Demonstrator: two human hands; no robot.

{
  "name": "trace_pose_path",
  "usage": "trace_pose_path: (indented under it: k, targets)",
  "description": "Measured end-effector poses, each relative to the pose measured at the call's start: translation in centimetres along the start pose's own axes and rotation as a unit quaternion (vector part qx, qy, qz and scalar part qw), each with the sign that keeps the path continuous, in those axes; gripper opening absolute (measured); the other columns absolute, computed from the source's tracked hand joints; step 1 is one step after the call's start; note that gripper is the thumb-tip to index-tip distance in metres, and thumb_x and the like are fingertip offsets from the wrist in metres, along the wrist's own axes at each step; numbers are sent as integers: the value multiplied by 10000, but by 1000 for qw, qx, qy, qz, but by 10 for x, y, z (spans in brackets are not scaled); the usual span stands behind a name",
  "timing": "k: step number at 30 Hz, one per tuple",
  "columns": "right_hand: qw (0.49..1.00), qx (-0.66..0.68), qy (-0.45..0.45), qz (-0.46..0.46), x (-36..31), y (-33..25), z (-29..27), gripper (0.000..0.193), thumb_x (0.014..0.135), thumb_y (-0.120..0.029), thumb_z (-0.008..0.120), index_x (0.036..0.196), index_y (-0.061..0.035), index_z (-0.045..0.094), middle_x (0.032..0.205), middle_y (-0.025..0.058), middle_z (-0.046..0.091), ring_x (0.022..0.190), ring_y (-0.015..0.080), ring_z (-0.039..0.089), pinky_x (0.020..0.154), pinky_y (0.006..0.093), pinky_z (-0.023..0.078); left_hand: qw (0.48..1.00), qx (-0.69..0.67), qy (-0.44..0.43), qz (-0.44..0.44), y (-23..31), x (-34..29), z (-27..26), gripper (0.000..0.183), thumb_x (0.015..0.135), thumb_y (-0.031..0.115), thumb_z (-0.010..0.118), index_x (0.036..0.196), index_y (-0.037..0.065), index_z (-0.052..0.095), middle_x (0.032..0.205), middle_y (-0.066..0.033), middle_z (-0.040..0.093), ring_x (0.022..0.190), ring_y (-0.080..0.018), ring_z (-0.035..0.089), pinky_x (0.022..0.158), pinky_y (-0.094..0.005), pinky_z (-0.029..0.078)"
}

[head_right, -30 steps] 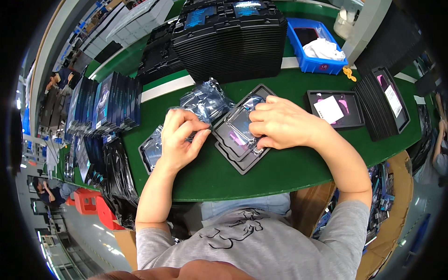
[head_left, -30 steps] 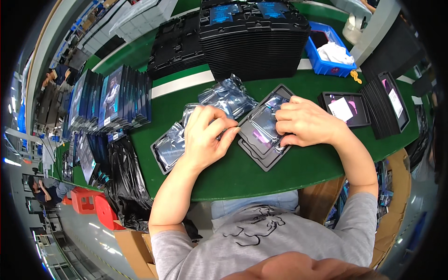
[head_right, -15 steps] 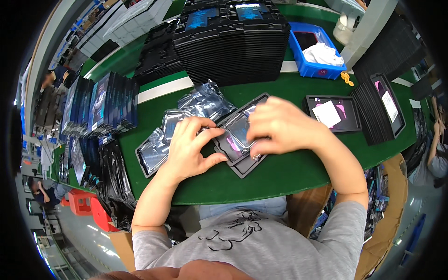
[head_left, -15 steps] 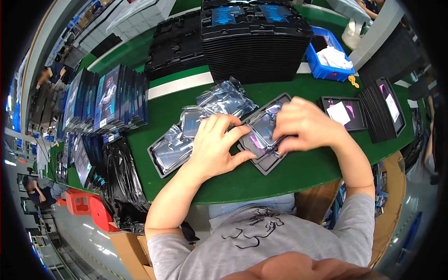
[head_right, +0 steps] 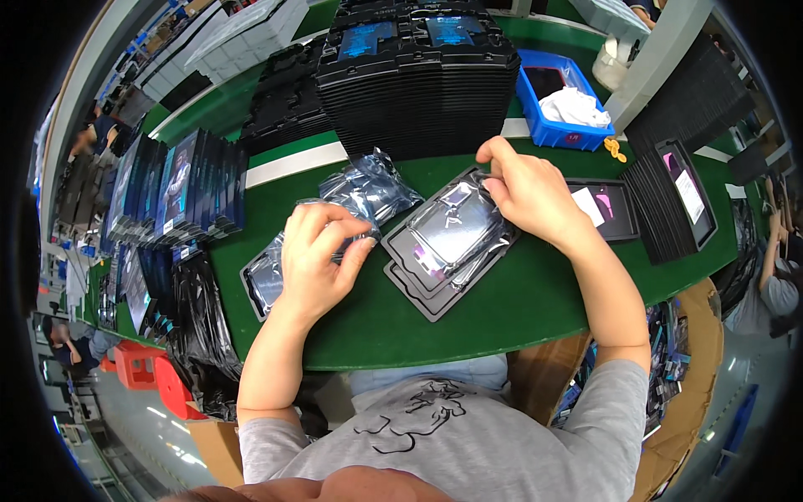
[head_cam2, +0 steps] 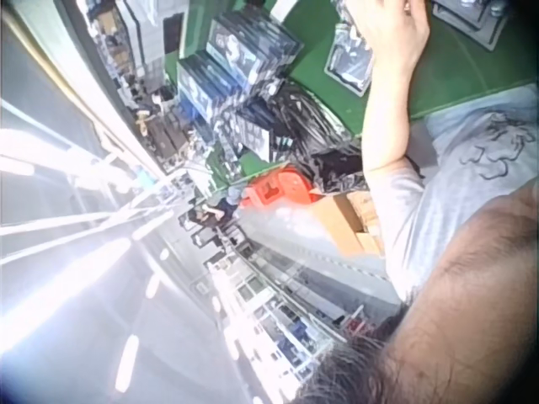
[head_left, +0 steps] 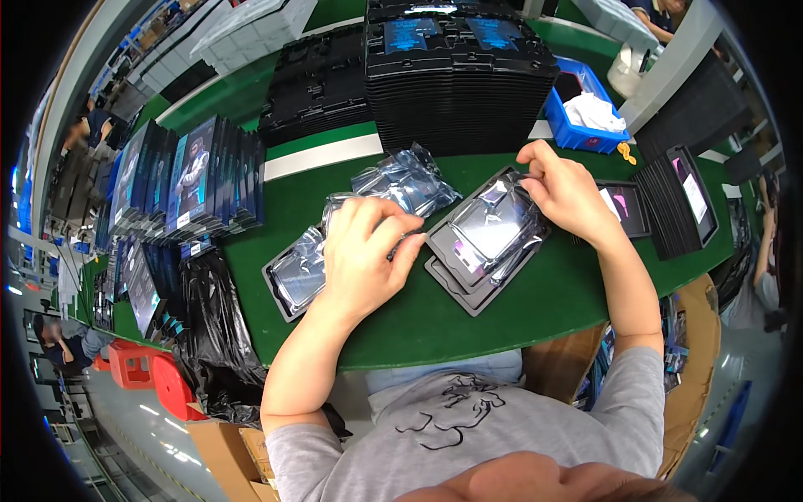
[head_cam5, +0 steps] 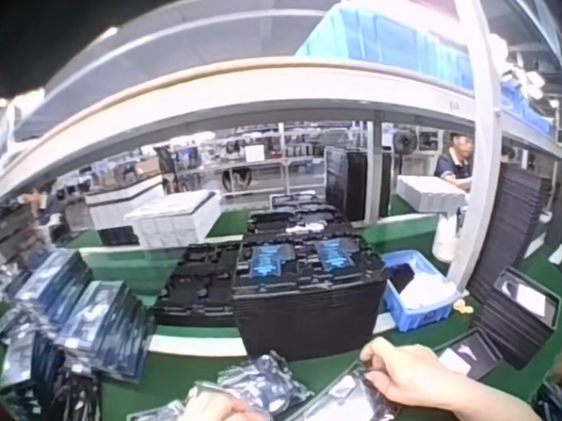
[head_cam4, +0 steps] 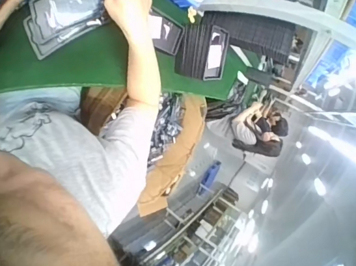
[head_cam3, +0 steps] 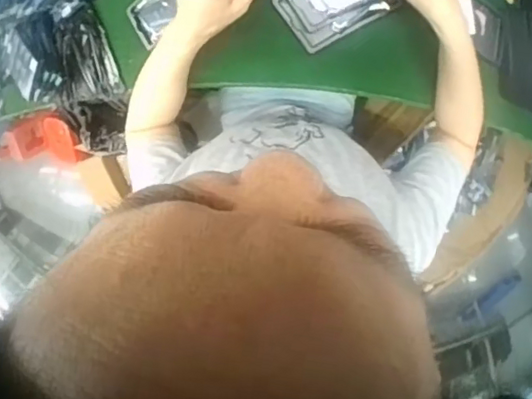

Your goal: The person places small electronic components into silver anti-static bags and seals them. They then pick up black plastic trays from a stack, place them into the sealed bags, and set the finished packages aside. The process is repeated continuously with items from the workstation.

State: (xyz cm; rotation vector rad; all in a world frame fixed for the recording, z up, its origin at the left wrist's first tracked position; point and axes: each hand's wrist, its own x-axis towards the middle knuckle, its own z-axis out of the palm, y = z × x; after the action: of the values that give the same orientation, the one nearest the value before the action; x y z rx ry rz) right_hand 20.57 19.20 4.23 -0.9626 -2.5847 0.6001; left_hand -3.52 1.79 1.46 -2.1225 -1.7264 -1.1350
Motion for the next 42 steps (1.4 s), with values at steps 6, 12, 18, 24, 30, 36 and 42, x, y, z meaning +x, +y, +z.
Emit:
trace_pose_path:
  k: [6,12,18,24,30,36,42]
  targets:
    - [941,289,70,-163,-13,-8,-10,167,893,-38,656,1043,-8,590,934,24,606,834,93,576,756,248,474,996,-65,-50,-25,10,-5,6,679,719,307,817,1291,52,556,1096,-107,636,989,-320,573,868,-406,456]
    - [862,472,112,-149,-17,-14,6,115,908,11,628,988,-18,551,896,25,585,790,63,539,720,220,449,971,-212,-87,-63,17,-7,8,642,795,247,790,1343,46,524,1136,-123,655,1030,-279,605,905,-377,463]
    - [846,520,-37,-110,-8,-14,8,285,973,-236,609,1139,-17,533,1101,88,591,998,169,608,830,297,491,916,-325,64,-225,-14,-1,-7,376,910,70,636,1276,16,564,1180,-93,646,1064,-152,597,898,-299,492]
    - [923,99,-295,-226,-5,4,-11,305,760,-188,797,945,-56,594,886,55,600,859,221,602,759,366,478,868,-315,31,-383,-76,-3,-52,221,913,42,552,1123,19,617,956,-54,668,837,-97,581,757,-252,465]
    - [918,-1,-241,-315,-13,-6,3,235,705,-188,786,848,-106,618,877,-1,595,905,218,574,832,359,395,948,145,-54,-277,-57,-4,-29,262,862,180,682,1106,93,643,1102,-130,619,1023,-310,589,879,-411,472]
    - [925,-10,-164,-344,-15,-11,-4,157,777,-190,718,793,-98,592,838,21,581,842,234,578,762,357,429,977,157,3,-144,-45,0,-19,327,791,148,742,1096,79,648,1168,-103,588,1107,-311,534,942,-422,431]
    - [953,-92,-21,-288,-35,1,-59,163,749,-158,734,813,-91,600,826,31,582,838,246,588,734,369,443,989,120,11,-90,-31,6,-11,321,792,109,734,1099,70,647,1139,-106,608,1071,-317,552,934,-408,441]
